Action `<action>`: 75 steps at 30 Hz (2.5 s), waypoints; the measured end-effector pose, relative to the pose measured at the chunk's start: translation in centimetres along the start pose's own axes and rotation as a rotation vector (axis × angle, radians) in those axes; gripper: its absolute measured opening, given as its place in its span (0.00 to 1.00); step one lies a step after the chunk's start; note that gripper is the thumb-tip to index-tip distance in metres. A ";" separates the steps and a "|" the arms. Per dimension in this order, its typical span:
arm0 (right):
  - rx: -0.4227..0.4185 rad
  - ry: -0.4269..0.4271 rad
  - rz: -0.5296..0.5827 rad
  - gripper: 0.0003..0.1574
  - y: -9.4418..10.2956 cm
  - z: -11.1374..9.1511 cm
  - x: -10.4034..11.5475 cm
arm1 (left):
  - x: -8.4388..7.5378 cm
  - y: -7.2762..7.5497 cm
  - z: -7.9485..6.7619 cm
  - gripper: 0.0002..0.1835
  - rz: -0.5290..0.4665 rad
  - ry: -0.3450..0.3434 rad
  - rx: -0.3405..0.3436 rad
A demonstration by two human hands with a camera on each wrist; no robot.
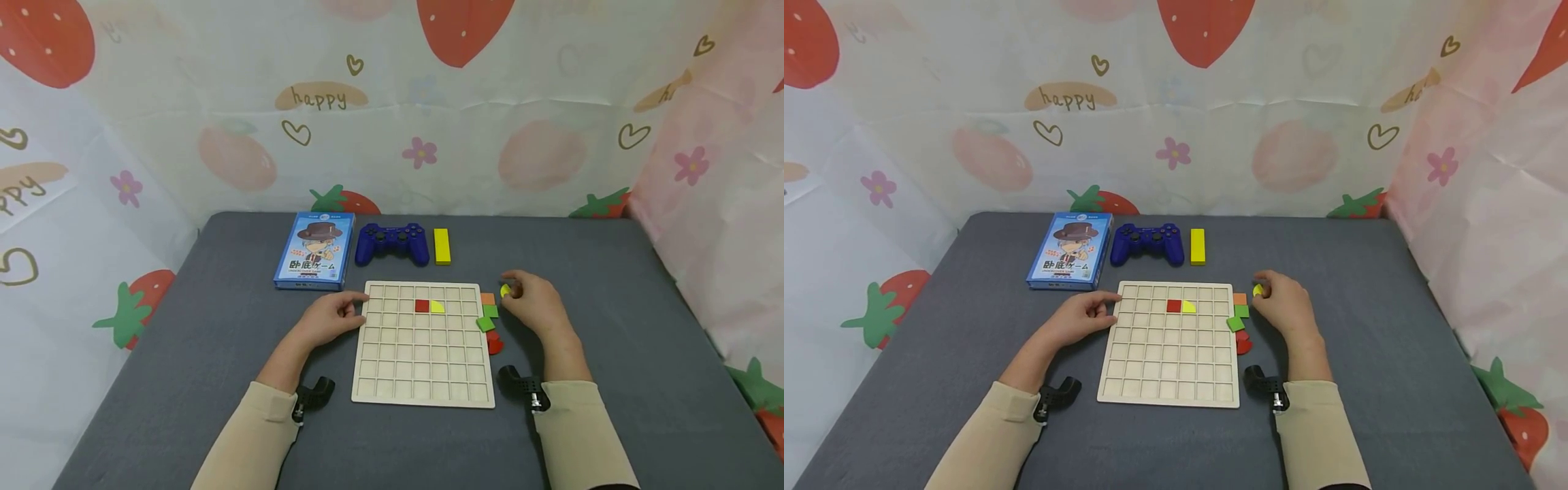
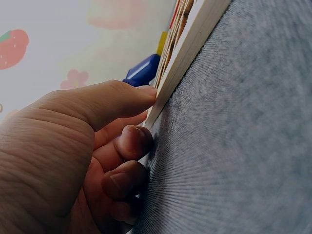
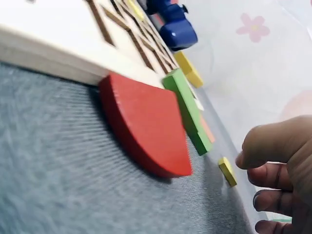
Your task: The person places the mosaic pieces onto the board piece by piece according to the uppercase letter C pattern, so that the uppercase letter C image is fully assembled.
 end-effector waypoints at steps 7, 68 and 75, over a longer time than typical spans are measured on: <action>-0.042 -0.001 -0.104 0.29 0.1 -0.1 -0.5 | -0.2 0.1 0.0 0.23 -0.011 -0.010 -0.004; -0.285 0.280 0.131 0.18 4.4 -2.8 9.4 | -0.3 0.0 -0.1 0.22 -0.014 -0.004 0.003; -0.355 0.389 0.130 0.16 3.4 -3.6 12.2 | -0.4 0.0 -0.2 0.22 -0.010 -0.002 0.005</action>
Point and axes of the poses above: each hand's wrist, its own z-axis towards the middle knuckle, its own y-axis out of the back of the hand, x = y × z, the point moved 6 cm from there along z, towards the middle knuckle, and after that the axes turned 5 degrees about -z, right-handed, at the moved point
